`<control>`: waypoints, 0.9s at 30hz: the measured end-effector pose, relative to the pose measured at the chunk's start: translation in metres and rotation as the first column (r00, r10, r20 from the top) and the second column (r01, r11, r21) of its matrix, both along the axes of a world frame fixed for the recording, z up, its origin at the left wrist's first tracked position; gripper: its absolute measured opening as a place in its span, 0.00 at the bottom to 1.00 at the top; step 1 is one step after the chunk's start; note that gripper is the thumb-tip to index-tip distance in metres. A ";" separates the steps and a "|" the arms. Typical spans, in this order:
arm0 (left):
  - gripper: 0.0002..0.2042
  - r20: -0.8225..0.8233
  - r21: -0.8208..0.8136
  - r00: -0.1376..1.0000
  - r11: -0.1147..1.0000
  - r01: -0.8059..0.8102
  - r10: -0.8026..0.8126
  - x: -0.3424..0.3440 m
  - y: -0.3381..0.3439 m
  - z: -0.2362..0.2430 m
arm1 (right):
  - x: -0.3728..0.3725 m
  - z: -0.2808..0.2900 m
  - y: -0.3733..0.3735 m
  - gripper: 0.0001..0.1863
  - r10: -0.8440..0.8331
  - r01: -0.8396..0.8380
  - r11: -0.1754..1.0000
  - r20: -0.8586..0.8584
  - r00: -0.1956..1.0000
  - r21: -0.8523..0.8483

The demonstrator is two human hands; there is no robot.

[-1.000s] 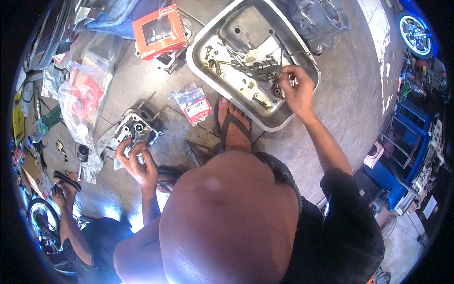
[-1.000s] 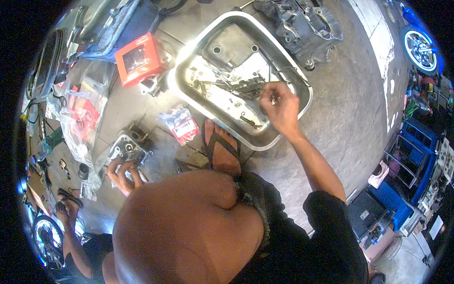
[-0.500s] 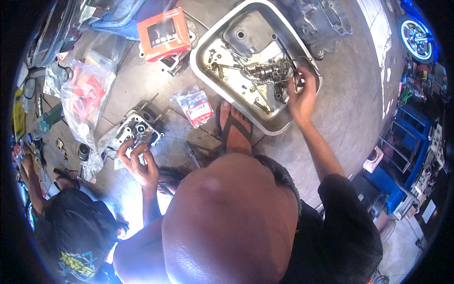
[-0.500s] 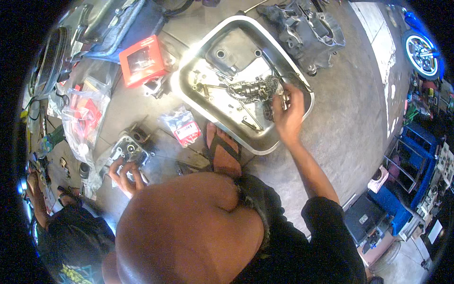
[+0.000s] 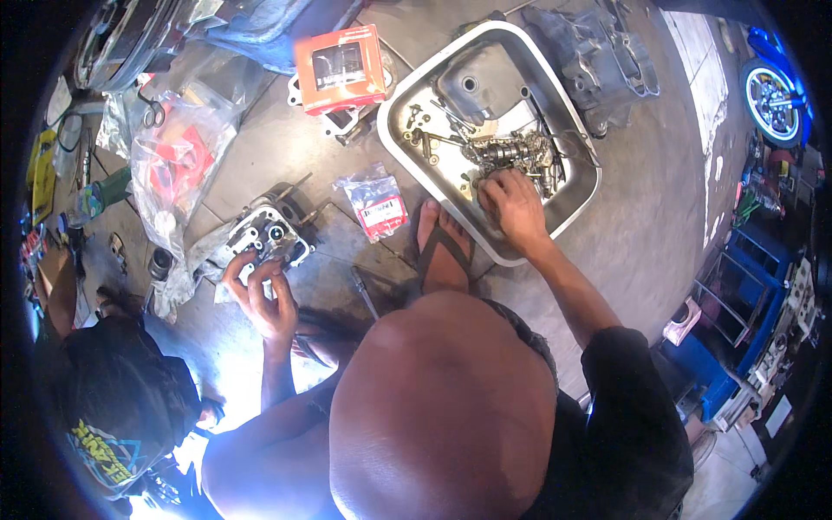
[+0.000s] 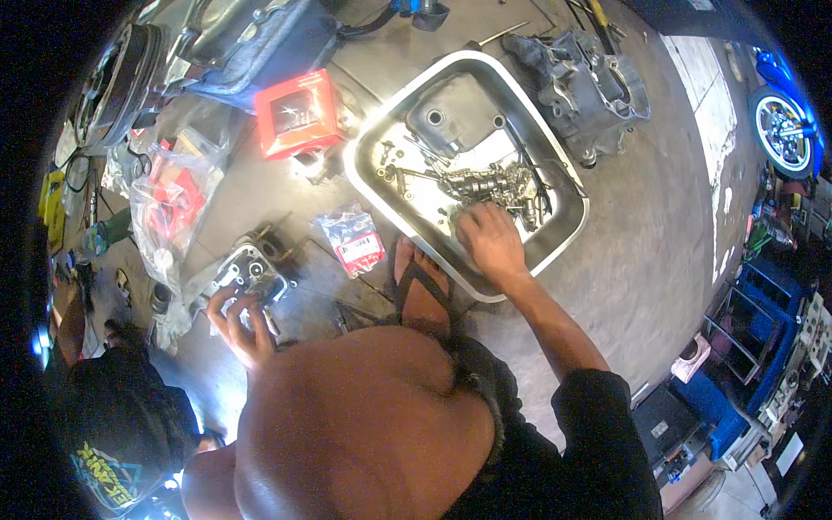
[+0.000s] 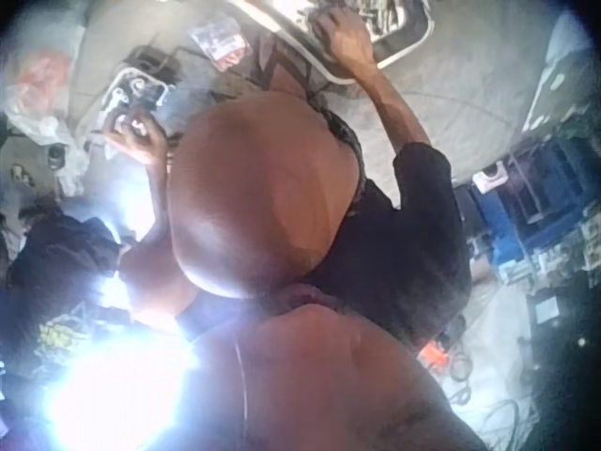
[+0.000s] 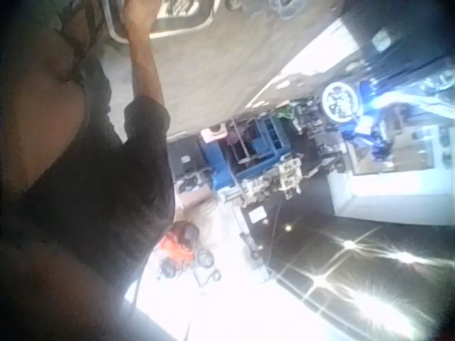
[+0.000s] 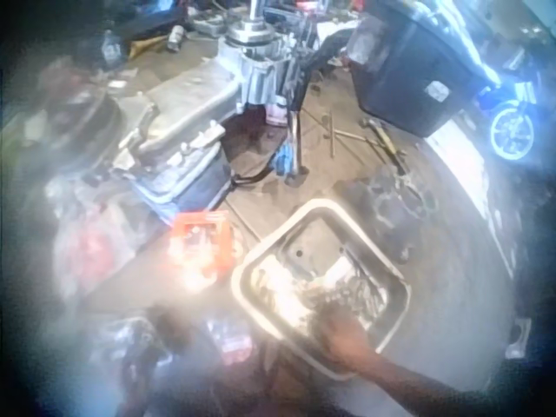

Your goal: The person picks up a metal engine head, examines the valve area, and uses a socket wrench to tighten bolts while sitting on the floor.

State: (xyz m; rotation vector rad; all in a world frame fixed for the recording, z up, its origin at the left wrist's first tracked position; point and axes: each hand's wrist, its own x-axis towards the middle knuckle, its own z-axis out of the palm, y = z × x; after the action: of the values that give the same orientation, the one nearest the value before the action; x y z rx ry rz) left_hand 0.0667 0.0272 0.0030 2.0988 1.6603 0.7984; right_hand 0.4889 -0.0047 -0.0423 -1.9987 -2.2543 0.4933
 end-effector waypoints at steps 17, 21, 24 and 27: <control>0.09 -0.013 0.001 1.000 1.000 -0.024 0.024 -0.002 0.003 0.000 | 0.002 -0.002 0.016 0.14 0.043 -0.041 0.997 0.023 0.999 -0.062; 0.08 -0.010 0.000 0.999 0.999 -0.034 0.034 -0.002 0.001 0.001 | -0.004 0.007 0.015 0.12 0.105 -0.106 0.992 0.021 0.994 0.061; 0.09 -0.002 -0.007 0.998 0.998 -0.056 0.056 -0.005 -0.001 0.000 | -0.007 0.007 0.015 0.12 0.094 -0.094 0.995 -0.026 0.995 -0.015; 0.09 0.013 -0.009 0.998 0.998 -0.068 0.068 -0.010 -0.002 0.001 | -0.007 0.005 0.013 0.14 0.021 -0.024 0.999 -0.157 0.987 -0.020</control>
State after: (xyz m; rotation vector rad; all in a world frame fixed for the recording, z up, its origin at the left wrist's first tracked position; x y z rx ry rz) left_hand 0.0567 0.0254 0.0043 2.0365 1.7334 0.8234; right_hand 0.4821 0.0078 -0.0374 -1.8742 -2.1886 0.6560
